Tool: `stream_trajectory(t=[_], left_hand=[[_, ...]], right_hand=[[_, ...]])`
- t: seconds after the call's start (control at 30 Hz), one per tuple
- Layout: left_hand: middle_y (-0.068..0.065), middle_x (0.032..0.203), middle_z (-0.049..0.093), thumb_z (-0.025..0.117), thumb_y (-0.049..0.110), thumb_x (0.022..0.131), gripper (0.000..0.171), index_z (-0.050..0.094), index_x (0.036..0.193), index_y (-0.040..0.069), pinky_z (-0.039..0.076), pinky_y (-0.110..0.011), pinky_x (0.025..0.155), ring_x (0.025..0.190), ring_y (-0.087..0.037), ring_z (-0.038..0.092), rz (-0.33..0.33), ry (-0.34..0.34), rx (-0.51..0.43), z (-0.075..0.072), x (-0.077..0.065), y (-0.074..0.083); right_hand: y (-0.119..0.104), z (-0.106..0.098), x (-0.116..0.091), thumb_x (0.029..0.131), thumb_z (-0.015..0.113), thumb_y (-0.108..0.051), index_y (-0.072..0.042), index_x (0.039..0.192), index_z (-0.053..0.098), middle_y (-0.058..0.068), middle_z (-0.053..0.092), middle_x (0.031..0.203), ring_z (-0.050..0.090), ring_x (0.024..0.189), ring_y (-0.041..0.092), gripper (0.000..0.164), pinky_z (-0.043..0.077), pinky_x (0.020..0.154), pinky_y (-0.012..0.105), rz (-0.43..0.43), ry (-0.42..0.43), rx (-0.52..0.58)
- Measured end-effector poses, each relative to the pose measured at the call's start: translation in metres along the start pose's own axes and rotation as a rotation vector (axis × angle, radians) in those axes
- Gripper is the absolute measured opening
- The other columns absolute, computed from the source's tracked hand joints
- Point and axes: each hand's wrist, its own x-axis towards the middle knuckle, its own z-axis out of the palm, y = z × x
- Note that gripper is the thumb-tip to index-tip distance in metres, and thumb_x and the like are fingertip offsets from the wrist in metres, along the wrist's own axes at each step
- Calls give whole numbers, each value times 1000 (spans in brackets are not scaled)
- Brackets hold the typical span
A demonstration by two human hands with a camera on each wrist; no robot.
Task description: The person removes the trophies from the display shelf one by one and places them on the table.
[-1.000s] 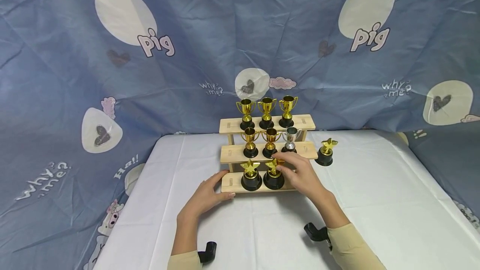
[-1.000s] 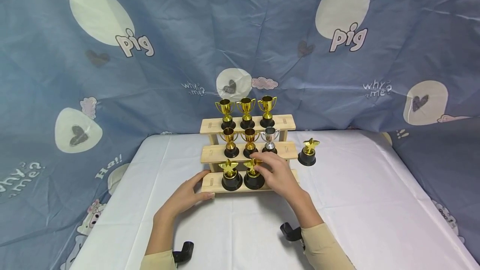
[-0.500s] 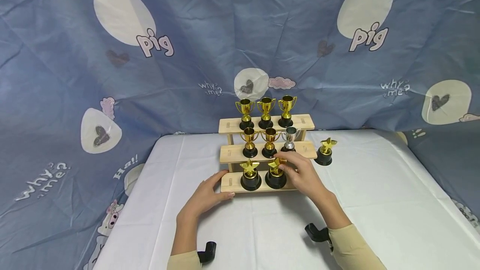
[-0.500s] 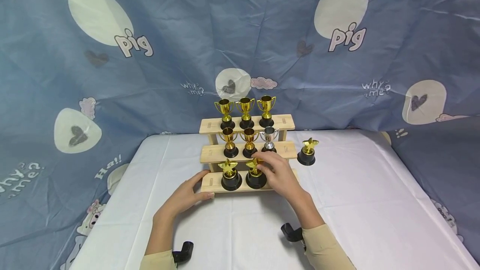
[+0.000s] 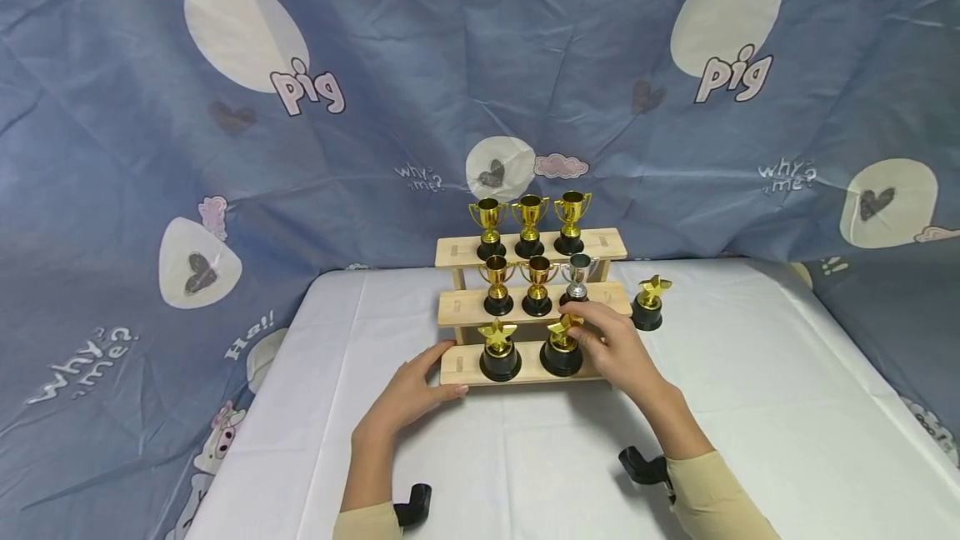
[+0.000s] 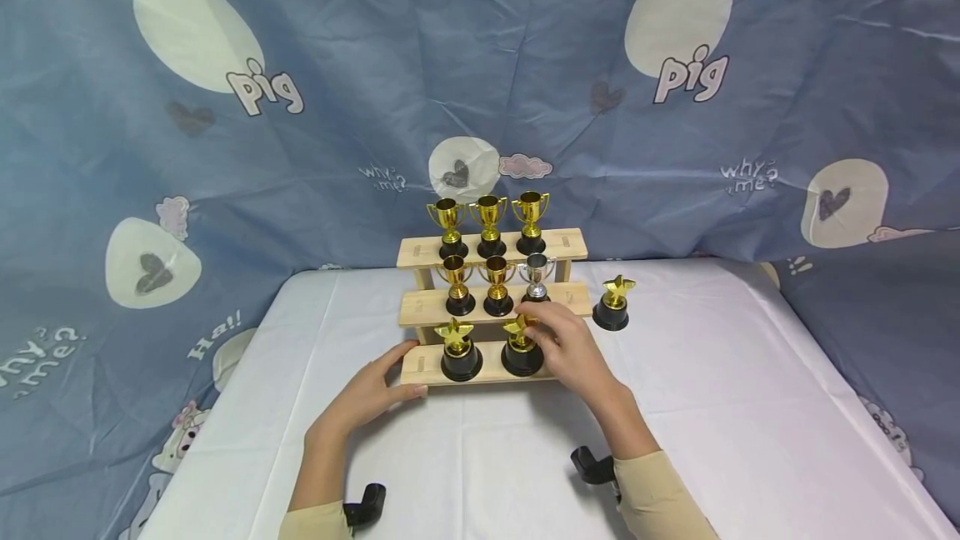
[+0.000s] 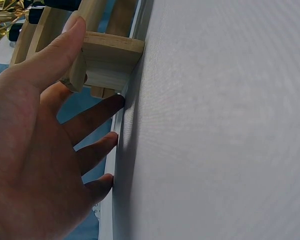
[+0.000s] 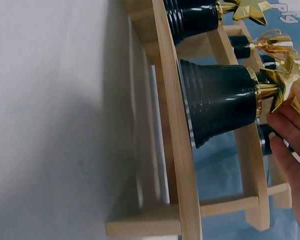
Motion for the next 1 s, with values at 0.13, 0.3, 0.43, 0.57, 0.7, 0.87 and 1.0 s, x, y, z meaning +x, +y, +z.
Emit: stream_trajectory(t=[0.13, 0.3, 0.43, 0.57, 0.7, 0.87, 1.0], left_hand=[[0, 154, 48, 79, 58, 75, 83, 46, 147, 36, 14, -60, 125, 147, -30, 38, -6, -2, 9, 0, 0, 0], [0, 154, 47, 78, 59, 75, 82, 45, 147, 37, 17, -60, 124, 147, -31, 38, -7, -5, 15, 0, 0, 0], [1, 155, 45, 77, 60, 76, 83, 44, 148, 37, 17, -60, 124, 148, -30, 36, -9, -13, 8, 0, 0, 0], [1, 156, 44, 76, 61, 76, 84, 43, 149, 37, 15, -60, 125, 149, -30, 35, -10, -14, 7, 0, 0, -1], [2, 156, 45, 77, 61, 76, 84, 43, 149, 36, 17, -61, 124, 148, -30, 36, -9, -11, 8, 0, 1, -1], [2, 156, 45, 77, 61, 76, 84, 44, 149, 37, 15, -60, 125, 148, -29, 36, -7, -13, 4, 0, 0, -1], [2, 155, 46, 77, 61, 76, 83, 44, 148, 38, 19, -61, 123, 148, -30, 37, -10, -10, 4, 0, 0, 0]], right_hand=[[3, -5, -1, 83, 73, 5, -5, 116, 70, 5, 72, 114, 67, 105, 17, 35, 50, 92, 14, -5, 12, -6], [6, -10, -3, 83, 74, 5, -5, 116, 71, 5, 73, 112, 66, 103, 16, 34, 52, 87, 17, -5, 33, -19], [6, -15, -4, 83, 74, 4, -5, 116, 71, 5, 73, 112, 66, 102, 15, 34, 53, 83, 19, 1, 43, -36], [5, -19, -6, 83, 74, 3, -7, 117, 71, 4, 73, 114, 66, 105, 15, 35, 52, 86, 17, 34, 48, -50], [7, -24, -7, 83, 75, 3, -9, 116, 71, 3, 73, 115, 67, 108, 16, 36, 49, 93, 12, 69, 60, -65], [13, -30, -10, 81, 75, 5, -8, 115, 71, 4, 73, 114, 67, 107, 15, 36, 46, 95, 8, 61, 74, -80], [14, -35, -12, 81, 75, 7, -8, 116, 71, 4, 73, 113, 68, 106, 18, 38, 45, 94, 6, 63, 86, -84]])
